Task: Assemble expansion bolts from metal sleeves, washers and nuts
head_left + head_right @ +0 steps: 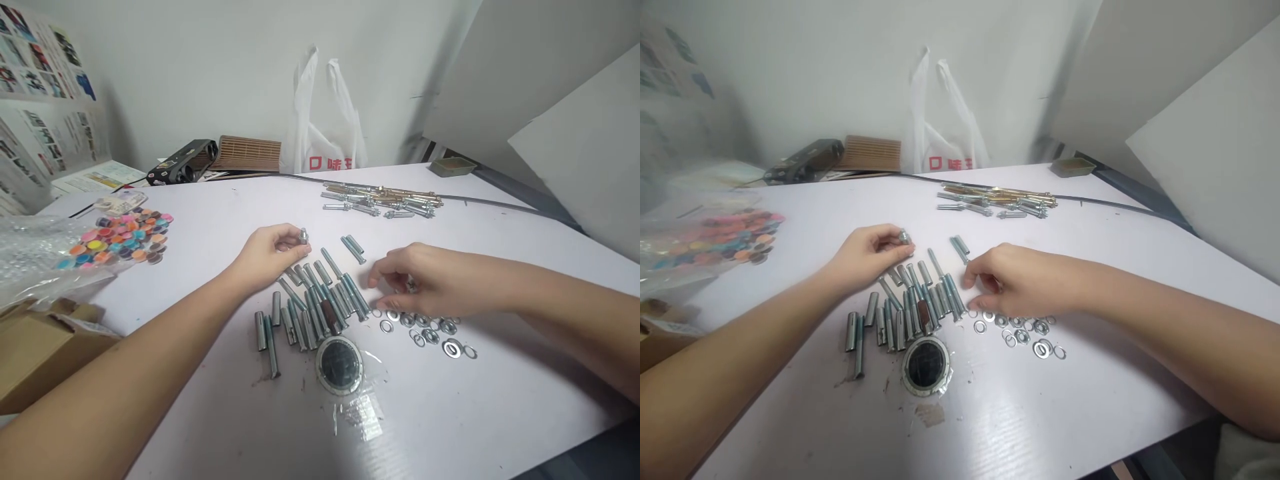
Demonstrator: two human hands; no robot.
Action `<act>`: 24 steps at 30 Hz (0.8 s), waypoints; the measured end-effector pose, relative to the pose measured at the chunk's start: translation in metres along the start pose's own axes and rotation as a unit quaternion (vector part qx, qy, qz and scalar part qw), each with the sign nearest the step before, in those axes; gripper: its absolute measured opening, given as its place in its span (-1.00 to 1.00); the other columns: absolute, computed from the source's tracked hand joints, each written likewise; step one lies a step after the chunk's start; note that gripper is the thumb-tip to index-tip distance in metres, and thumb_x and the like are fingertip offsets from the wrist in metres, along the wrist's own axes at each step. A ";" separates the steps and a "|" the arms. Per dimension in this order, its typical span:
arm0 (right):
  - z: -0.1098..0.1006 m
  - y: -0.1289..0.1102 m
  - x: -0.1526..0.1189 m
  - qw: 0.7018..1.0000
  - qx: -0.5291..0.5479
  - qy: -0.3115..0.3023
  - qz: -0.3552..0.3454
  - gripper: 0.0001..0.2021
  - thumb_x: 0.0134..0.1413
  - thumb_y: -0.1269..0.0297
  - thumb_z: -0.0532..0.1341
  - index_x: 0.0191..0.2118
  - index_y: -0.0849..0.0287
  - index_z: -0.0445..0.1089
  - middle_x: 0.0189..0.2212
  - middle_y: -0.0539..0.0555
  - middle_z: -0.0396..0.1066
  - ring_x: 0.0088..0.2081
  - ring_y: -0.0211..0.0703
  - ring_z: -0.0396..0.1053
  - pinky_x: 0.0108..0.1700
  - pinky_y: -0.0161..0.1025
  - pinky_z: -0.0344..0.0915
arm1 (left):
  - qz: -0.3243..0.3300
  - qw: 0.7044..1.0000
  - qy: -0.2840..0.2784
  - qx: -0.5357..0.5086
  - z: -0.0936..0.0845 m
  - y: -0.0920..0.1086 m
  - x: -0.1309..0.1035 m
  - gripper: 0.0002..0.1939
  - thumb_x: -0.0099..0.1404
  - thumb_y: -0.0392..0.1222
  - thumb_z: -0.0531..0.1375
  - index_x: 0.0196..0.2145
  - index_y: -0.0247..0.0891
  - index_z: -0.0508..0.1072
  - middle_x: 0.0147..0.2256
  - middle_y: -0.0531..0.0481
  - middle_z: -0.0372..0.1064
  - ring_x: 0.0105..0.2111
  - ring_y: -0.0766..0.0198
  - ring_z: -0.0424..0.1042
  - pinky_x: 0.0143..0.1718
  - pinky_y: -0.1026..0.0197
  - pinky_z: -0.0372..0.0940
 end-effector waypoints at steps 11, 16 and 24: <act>-0.007 0.027 -0.028 0.997 -0.027 -0.062 0.038 -0.92 0.07 0.22 0.23 -0.32 0.05 0.45 -0.57 -0.08 0.18 -0.56 -0.31 0.07 -0.52 -0.30 0.10 | -0.010 1.000 0.000 0.006 0.000 0.000 0.000 -0.68 0.15 -0.02 0.30 -0.24 -0.31 0.51 -0.28 -0.11 0.50 -0.36 0.21 0.45 -0.35 0.21 0.31; 0.008 0.027 -0.024 0.995 0.012 -0.102 0.006 -0.83 0.06 0.10 0.26 -0.26 0.04 0.45 -0.54 -0.07 0.21 -0.52 -0.28 0.14 -0.47 -0.28 0.14 | -0.019 1.000 -0.005 0.017 -0.001 0.004 -0.002 -0.68 0.16 -0.01 0.29 -0.24 -0.31 0.51 -0.29 -0.10 0.50 -0.40 0.22 0.44 -0.36 0.19 0.32; 0.007 0.026 -0.023 0.996 -0.003 -0.089 0.006 -0.78 0.08 0.13 0.24 -0.13 -0.01 0.39 -0.54 -0.10 0.18 -0.53 -0.29 0.15 -0.47 -0.30 0.15 | -0.018 1.000 -0.004 0.015 -0.001 0.001 -0.001 -0.66 0.15 0.03 0.29 -0.24 -0.30 0.50 -0.27 -0.11 0.51 -0.35 0.18 0.47 -0.34 0.18 0.34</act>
Point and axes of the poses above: each hand's wrist, its own x-axis towards the middle knuckle, its own z-axis out of the palm, y = z × x, the point moved 5 cm from there along x, towards the middle knuckle
